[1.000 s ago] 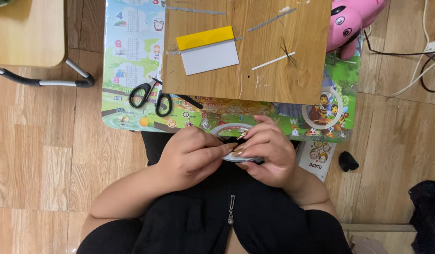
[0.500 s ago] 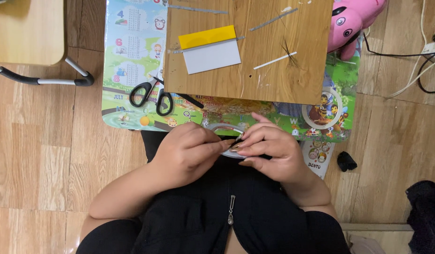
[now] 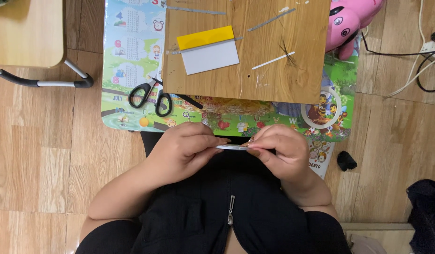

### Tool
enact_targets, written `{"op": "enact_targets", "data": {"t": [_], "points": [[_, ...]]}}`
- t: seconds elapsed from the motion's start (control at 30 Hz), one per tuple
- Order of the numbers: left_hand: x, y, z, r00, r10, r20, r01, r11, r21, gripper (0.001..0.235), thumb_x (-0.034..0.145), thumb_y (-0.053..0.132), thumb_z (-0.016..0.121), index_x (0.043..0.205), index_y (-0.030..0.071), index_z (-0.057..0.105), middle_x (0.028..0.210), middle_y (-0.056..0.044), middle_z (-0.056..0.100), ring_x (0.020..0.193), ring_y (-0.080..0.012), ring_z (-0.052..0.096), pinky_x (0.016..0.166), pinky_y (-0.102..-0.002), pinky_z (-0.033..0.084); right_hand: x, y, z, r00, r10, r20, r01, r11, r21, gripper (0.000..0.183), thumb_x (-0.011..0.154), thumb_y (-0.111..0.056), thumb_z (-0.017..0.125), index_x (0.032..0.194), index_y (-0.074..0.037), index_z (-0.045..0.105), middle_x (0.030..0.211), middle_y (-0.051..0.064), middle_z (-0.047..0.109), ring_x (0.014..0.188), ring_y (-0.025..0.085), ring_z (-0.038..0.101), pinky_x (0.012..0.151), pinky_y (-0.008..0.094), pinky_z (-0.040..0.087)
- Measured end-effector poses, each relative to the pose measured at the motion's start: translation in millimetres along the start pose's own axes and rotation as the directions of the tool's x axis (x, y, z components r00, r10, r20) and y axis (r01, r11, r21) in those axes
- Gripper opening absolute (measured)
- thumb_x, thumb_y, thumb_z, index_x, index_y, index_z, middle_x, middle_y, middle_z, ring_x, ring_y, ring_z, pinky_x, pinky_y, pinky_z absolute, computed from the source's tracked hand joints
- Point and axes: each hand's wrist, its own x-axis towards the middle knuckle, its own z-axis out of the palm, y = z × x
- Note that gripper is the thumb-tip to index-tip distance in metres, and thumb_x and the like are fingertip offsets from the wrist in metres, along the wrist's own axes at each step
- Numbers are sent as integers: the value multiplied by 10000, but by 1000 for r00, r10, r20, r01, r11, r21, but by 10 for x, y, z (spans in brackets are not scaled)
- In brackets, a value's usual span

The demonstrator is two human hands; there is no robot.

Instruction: Applying double-sided tape to a piece of paper, cutting it, and peeling the backing

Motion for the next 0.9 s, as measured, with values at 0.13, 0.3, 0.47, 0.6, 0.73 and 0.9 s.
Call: {"op": "enact_targets", "data": {"t": [0.13, 0.3, 0.47, 0.6, 0.73, 0.9], "points": [[40, 26, -1, 1000, -13, 8, 14, 999, -44, 107, 924, 104, 740, 1024, 78, 770, 860, -123, 719, 776, -371, 733, 718, -479, 604, -40, 69, 31, 998, 58, -40, -52, 991, 127, 91, 811, 7, 805, 778, 72, 750, 641, 132, 623, 571, 276, 679, 581, 395, 600], [-21, -61, 47, 990, -127, 64, 138, 966, -219, 96, 930, 122, 732, 994, 55, 757, 854, -137, 719, 801, -371, 745, 738, -455, 600, -134, 225, 40, 996, 21, -92, -3, 982, 188, 172, 886, -79, 773, 831, 80, 739, 680, 135, 600, 609, 288, 681, 570, 382, 571], [-88, -113, 98, 983, -169, 78, 185, 931, -314, 79, 915, 117, 750, 954, 48, 749, 847, -118, 719, 795, -334, 743, 748, -430, 594, -146, 221, -57, 915, -399, -67, 341, 851, -400, 105, 853, -156, 851, 901, -69, 817, 854, 63, 645, 802, 296, 671, 732, 431, 581], [-85, -104, 125, 977, -193, 93, 214, 893, -396, 69, 917, 98, 745, 928, 30, 736, 814, -131, 704, 763, -324, 726, 732, -434, 580, -176, 295, -116, 847, -531, -24, 452, 743, -494, 102, 854, -223, 865, 920, -152, 836, 912, -13, 666, 879, 222, 649, 803, 377, 555], [-60, -90, 116, 980, -172, 103, 199, 894, -402, 69, 927, 93, 732, 930, 25, 730, 809, -150, 700, 756, -357, 721, 718, -450, 577, -157, 256, -36, 843, -531, -89, 452, 787, -420, 63, 851, -214, 856, 868, -163, 823, 883, -26, 657, 857, 172, 637, 797, 354, 548], [32, 55, 81, 994, -110, 14, 110, 958, -267, 103, 956, 89, 697, 1008, 12, 742, 854, -170, 705, 799, -389, 733, 729, -458, 583, -140, 156, 3, 991, -47, -129, 50, 998, 24, 224, 870, -198, 818, 830, 16, 763, 756, 138, 670, 697, 274, 698, 671, 405, 616]]}}
